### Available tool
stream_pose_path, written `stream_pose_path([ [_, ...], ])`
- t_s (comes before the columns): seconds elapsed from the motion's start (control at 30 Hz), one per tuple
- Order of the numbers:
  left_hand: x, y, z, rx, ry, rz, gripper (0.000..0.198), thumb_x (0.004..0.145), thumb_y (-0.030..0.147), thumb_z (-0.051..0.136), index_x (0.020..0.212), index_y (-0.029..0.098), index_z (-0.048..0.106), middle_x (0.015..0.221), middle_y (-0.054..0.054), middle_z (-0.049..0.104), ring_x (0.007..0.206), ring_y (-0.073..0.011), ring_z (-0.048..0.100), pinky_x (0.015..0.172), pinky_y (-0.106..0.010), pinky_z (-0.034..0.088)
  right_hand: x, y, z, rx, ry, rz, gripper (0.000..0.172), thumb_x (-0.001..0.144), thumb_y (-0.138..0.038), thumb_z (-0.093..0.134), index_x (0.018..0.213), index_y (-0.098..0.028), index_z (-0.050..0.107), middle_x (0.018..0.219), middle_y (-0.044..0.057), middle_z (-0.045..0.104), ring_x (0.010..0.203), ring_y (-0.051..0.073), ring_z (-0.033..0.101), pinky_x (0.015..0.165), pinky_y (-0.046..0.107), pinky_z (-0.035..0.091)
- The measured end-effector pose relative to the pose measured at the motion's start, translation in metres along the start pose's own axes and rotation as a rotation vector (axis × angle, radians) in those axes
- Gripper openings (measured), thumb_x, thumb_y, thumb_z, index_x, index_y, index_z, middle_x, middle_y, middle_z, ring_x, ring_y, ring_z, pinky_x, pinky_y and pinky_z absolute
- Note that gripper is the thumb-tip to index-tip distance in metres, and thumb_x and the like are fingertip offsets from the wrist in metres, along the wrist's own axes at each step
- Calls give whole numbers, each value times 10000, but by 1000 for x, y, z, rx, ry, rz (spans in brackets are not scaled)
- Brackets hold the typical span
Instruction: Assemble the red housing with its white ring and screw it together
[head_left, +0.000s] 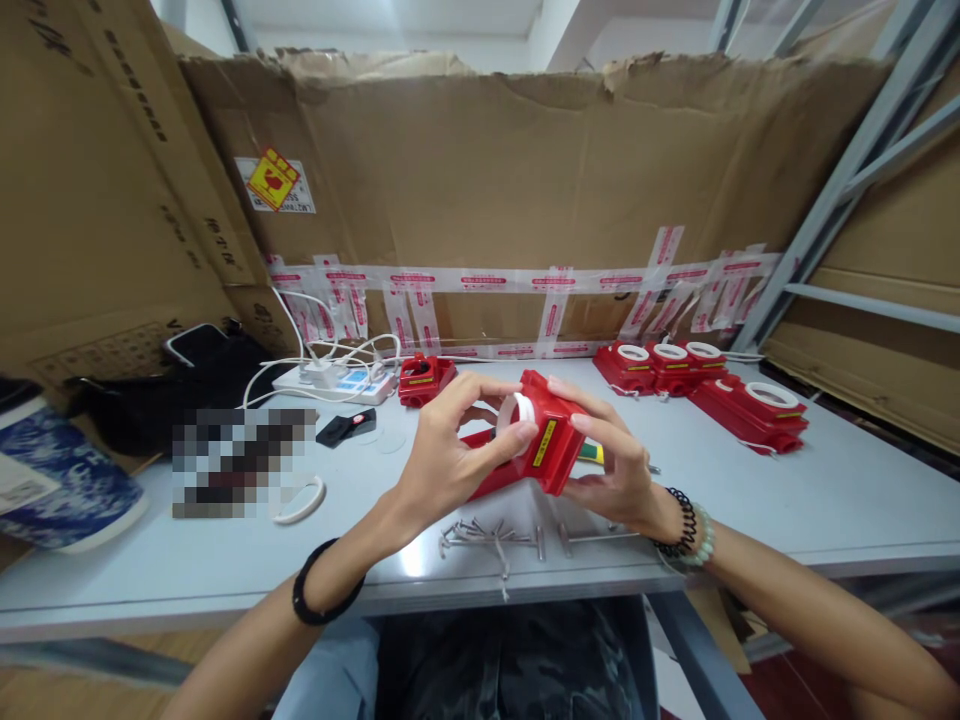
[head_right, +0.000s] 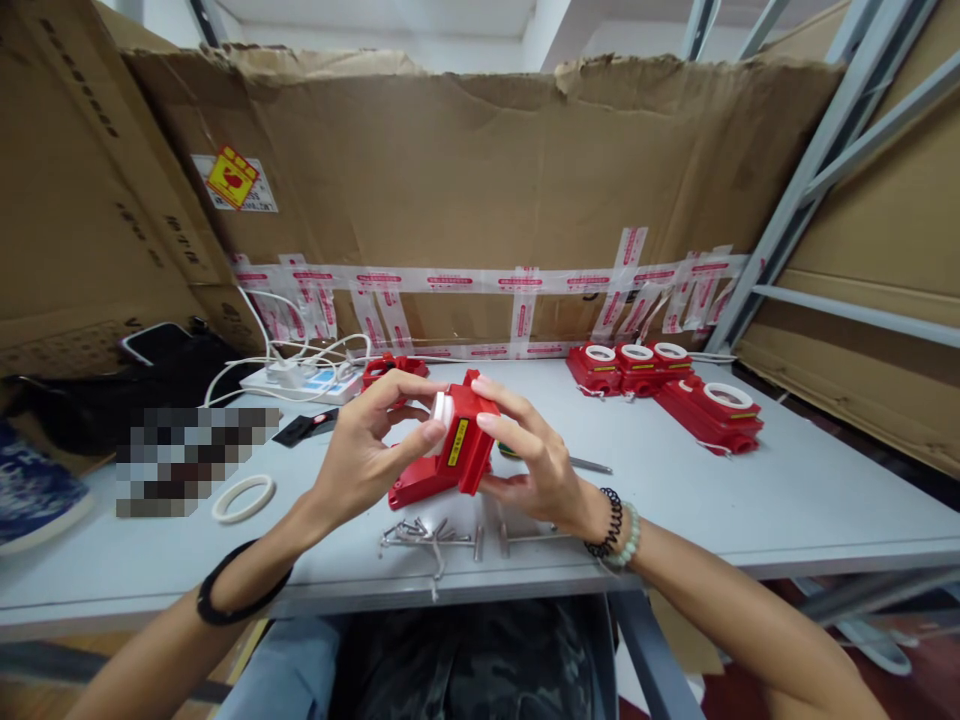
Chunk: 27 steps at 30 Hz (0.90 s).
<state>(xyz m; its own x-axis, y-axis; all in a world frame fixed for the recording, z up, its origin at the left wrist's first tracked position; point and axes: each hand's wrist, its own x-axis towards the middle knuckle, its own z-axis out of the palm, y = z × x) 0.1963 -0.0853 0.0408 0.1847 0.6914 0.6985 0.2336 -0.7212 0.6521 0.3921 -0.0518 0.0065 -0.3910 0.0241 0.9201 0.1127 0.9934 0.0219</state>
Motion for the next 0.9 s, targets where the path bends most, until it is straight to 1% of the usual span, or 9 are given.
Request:
stream_pose_path([
  [0.27,-1,3,0,12,3,40,229,819,325,678,985,173,637,922,-44,605,832,-142,578,707,-264,529,-4,3,-1,-34,-12,-19,921,667,-164,792,1429,-292,291,1478,126,382,1309,305,449,966,531,507],
  [0.37,-1,2,0,10,8,61,238,823,332,673,1003,179,638,929,-49,616,843,-149,583,708,-270,535,-5,2,0,-14,-8,10,945,646,-159,803,1428,-305,292,1472,114,392,1302,304,455,969,530,504],
  [0.47,0,0,-1,33,-7,112,293,807,337,694,1055,191,641,977,-64,631,898,-172,593,740,-293,543,-5,-1,2,20,31,83,956,602,-146,823,1406,-289,326,1408,133,462,1261,307,497,956,512,510],
  [0.57,0,0,-5,74,-71,199,378,789,328,720,1139,217,632,1067,-83,637,989,-200,596,840,-344,533,-1,-6,2,147,92,268,932,571,-203,839,1375,-266,371,1271,119,572,1109,280,607,886,445,547],
  [0.63,0,1,-8,95,-125,260,427,784,314,730,1189,246,617,1130,-88,635,1040,-216,596,901,-373,516,3,-9,2,343,100,463,826,616,-279,806,1340,-245,412,1103,81,652,927,228,668,786,379,574],
  [0.7,0,2,-10,95,-171,314,466,783,286,733,1229,271,598,1194,-89,624,1084,-226,596,938,-383,505,7,-11,1,601,91,667,656,677,-353,749,1264,-229,482,937,38,682,775,180,671,696,323,570],
  [0.8,1,1,-12,35,-266,351,507,802,211,713,1279,289,561,1264,-83,602,1180,-236,562,1016,-397,462,13,-12,1,957,56,961,369,758,-463,626,1010,-194,601,790,25,676,669,155,646,627,292,545],
  [0.87,1,-1,-12,-29,-336,320,536,818,182,691,1314,298,524,1306,-80,581,1255,-246,508,1071,-427,412,15,-13,2,1099,18,1115,342,786,-501,550,875,-178,612,755,40,677,642,159,638,611,300,537],
  [0.9,2,-3,-12,-57,-350,294,561,815,194,696,1331,303,503,1329,-81,565,1287,-256,477,1093,-451,385,16,-13,2,1130,3,1165,348,783,-506,541,855,-172,611,759,50,681,648,166,639,616,309,537],
])
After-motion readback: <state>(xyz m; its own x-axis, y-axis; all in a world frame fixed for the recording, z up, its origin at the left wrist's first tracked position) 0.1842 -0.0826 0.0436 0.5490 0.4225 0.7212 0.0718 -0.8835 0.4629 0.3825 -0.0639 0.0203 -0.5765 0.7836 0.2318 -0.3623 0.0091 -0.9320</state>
